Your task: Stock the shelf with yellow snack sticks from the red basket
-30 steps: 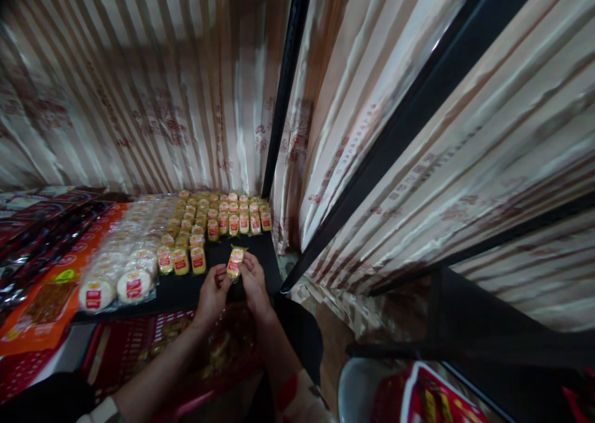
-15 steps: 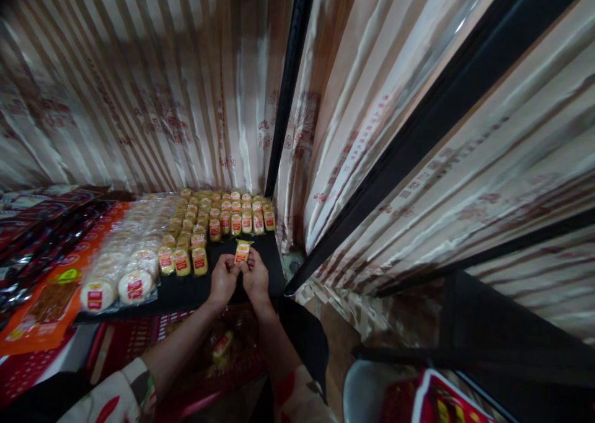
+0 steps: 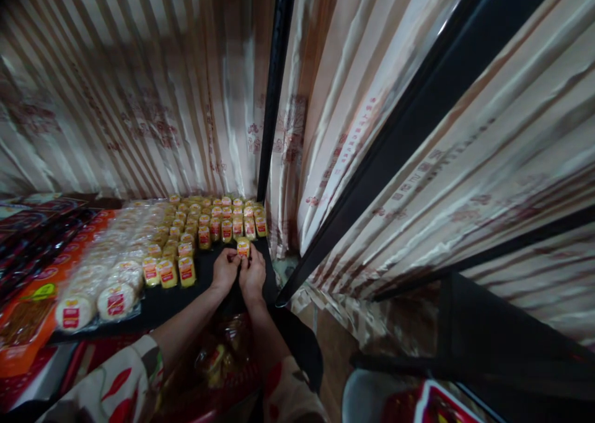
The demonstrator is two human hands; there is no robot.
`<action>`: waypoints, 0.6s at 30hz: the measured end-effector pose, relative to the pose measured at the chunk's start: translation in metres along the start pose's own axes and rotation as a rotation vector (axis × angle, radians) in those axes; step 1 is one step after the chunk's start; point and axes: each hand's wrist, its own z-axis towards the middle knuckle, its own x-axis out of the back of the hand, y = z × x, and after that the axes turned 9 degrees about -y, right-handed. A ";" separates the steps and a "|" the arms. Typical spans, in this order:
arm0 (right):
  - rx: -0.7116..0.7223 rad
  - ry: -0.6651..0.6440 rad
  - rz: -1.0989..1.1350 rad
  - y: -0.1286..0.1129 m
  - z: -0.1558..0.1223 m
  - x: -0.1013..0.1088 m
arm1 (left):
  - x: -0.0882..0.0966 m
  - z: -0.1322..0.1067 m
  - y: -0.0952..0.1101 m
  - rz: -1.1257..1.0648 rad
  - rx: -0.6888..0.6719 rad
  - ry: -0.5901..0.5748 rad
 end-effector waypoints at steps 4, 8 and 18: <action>0.035 0.051 -0.059 0.005 0.000 0.002 | -0.010 0.004 0.004 -0.016 0.004 -0.007; 0.067 0.037 -0.122 0.010 -0.001 0.002 | -0.013 0.007 0.004 -0.005 0.025 0.009; 0.167 0.005 -0.120 0.024 0.020 -0.022 | 0.000 0.020 0.006 0.341 -0.002 0.012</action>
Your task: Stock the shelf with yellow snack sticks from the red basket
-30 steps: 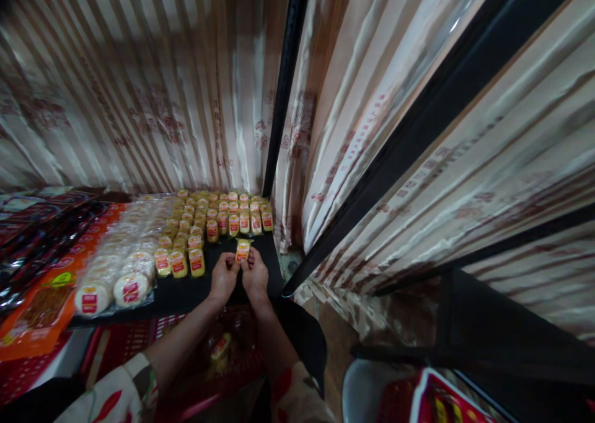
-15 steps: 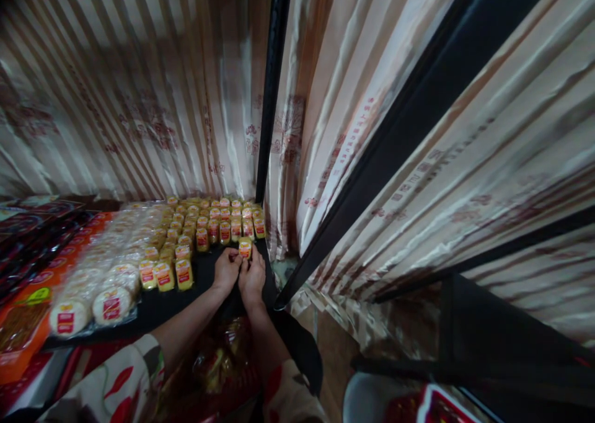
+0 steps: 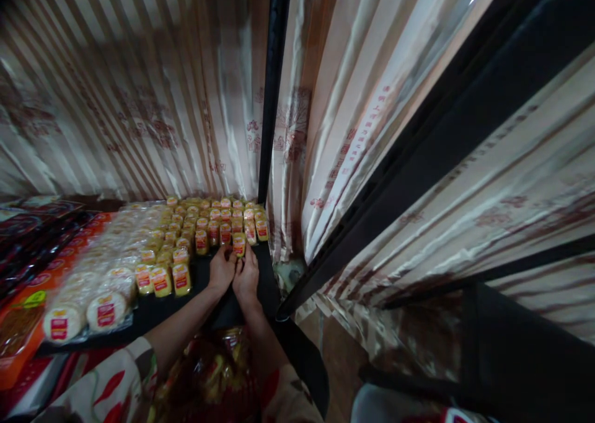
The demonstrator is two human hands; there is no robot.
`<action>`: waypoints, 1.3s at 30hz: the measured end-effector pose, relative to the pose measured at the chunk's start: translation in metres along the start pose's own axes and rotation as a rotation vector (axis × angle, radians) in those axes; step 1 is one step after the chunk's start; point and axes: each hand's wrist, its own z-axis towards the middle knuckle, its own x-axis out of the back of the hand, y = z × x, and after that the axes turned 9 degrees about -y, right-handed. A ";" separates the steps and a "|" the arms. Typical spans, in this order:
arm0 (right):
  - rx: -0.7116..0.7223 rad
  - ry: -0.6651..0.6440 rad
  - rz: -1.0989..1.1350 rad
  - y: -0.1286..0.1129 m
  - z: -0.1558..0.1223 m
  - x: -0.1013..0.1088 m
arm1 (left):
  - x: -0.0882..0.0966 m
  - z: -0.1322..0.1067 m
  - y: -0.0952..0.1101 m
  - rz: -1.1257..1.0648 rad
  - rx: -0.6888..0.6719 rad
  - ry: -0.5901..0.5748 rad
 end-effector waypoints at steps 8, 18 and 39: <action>0.034 0.001 0.011 0.008 0.008 -0.005 | -0.002 -0.004 0.010 0.207 0.013 0.015; 0.076 -0.019 -0.030 0.010 0.009 -0.007 | 0.001 0.004 0.010 0.217 0.037 -0.030; 0.114 -0.007 -0.213 0.005 0.004 -0.009 | 0.005 -0.005 0.008 0.263 -0.056 -0.064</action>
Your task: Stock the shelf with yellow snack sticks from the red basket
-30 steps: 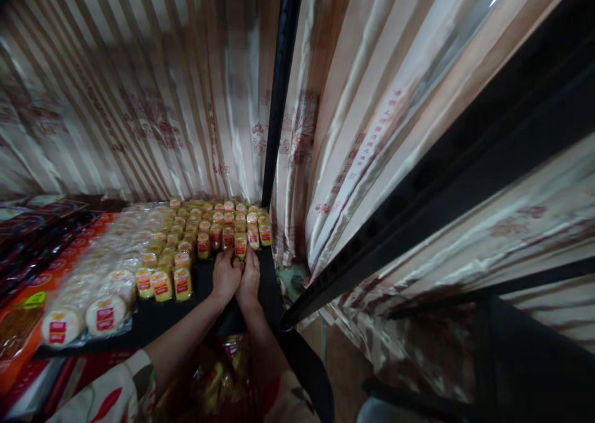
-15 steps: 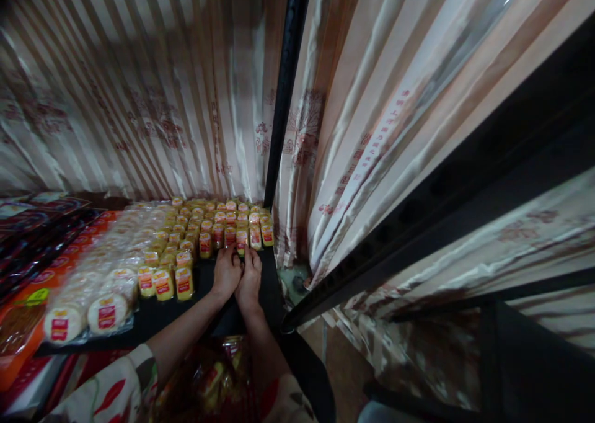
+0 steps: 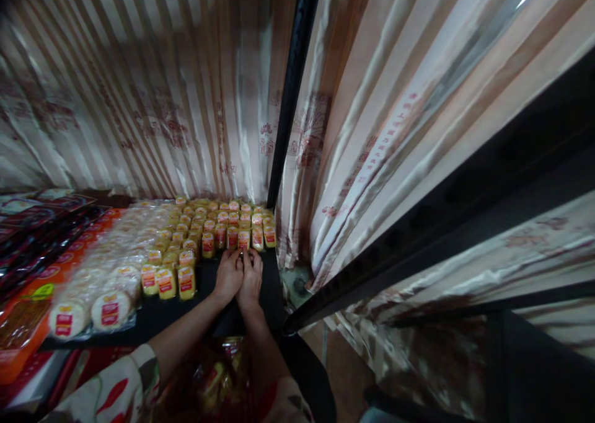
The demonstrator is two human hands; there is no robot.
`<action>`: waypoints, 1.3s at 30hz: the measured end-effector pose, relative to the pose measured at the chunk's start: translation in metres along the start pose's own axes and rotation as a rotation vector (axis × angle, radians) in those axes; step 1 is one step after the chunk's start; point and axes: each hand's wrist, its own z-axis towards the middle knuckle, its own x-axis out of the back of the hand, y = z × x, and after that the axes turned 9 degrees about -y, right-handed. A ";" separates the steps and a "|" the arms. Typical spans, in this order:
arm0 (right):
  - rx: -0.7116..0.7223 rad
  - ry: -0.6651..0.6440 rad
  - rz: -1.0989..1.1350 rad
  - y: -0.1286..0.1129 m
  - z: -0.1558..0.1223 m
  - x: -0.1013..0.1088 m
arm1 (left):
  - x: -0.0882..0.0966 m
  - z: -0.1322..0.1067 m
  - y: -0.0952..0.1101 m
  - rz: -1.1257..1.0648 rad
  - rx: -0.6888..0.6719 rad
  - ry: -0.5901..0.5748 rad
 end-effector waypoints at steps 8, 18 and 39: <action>-0.003 0.038 0.068 0.003 -0.002 0.001 | 0.002 -0.006 -0.005 -0.036 0.004 0.017; -0.012 0.016 0.109 -0.008 -0.029 0.014 | 0.002 -0.032 -0.009 -0.039 0.020 -0.018; 0.118 -0.432 0.071 -0.042 -0.178 -0.011 | 0.002 -0.173 -0.133 -0.220 0.145 -0.060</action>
